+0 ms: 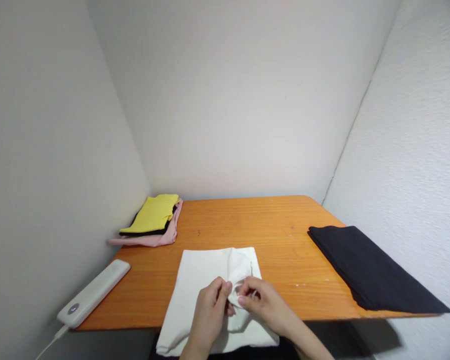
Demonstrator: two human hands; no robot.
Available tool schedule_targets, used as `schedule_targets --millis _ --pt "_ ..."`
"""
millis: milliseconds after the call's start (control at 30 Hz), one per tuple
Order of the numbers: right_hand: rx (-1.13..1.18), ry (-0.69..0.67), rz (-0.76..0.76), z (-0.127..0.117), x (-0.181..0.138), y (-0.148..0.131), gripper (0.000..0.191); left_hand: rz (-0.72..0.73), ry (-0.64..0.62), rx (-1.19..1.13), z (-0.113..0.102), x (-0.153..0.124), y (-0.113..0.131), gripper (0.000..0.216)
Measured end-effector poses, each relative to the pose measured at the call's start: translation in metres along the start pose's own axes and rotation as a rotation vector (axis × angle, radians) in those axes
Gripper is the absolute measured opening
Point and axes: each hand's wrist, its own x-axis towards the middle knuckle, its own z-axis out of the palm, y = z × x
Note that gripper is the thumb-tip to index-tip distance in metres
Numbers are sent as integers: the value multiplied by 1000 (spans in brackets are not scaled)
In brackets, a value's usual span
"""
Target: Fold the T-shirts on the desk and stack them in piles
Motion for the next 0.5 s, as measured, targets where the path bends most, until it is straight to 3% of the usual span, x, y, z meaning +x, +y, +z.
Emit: schedule_targets --millis 67,133,300,400,500 --pt "113 -9 4 -10 -8 -9 36 16 15 -11 -5 -8 6 39" --pt "125 75 -10 -25 -18 -16 37 22 18 -48 -15 -18 13 39" --pt "-270 499 -67 -85 -59 -30 36 -3 -17 -138 -57 -50 30 31" --pt "-563 813 -36 -117 -88 -46 38 2 148 -64 -84 -69 35 28" --pt "-620 1059 -9 -132 -111 -66 43 -35 391 152 -102 -81 39 28"
